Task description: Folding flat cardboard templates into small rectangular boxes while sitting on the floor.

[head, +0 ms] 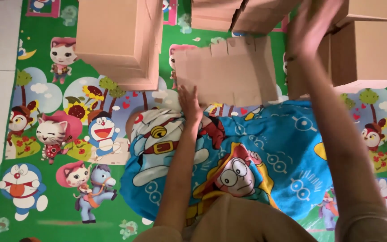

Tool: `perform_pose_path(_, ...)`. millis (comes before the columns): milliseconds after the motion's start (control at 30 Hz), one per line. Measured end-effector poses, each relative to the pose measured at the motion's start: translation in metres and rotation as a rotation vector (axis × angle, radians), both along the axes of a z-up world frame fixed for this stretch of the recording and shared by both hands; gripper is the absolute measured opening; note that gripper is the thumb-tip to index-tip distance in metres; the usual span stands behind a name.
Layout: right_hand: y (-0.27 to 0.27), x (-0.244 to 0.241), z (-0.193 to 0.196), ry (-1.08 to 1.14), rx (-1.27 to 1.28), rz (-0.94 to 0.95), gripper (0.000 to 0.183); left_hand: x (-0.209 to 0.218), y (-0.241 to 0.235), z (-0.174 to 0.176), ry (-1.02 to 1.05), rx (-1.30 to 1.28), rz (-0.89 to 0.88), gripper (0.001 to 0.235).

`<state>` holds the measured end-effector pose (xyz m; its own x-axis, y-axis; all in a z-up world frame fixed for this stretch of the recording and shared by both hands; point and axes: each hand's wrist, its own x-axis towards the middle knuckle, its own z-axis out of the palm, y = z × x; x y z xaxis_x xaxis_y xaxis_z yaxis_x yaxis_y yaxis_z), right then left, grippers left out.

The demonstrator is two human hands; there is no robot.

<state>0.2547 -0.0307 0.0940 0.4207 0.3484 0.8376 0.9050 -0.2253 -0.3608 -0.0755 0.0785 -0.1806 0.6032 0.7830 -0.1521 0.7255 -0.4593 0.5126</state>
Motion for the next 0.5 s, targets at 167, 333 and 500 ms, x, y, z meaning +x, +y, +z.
perform_pose_path(167, -0.083, -0.13, -0.105, 0.053, -0.659, 0.093, 0.066, -0.001, 0.011, -0.017, -0.484, 0.267, 0.199, 0.066)
perform_pose_path(333, -0.124, -0.08, -0.283, 0.534, -0.852, -0.215, 0.08, 0.005, 0.022, -0.028, -0.376, 0.287, 0.415, 0.071)
perform_pose_path(500, -0.11, -0.075, -0.28, 0.391, -0.348, -0.302, 0.077, 0.0, 0.037, -0.012, -0.516, 0.212, 0.497, 0.07)
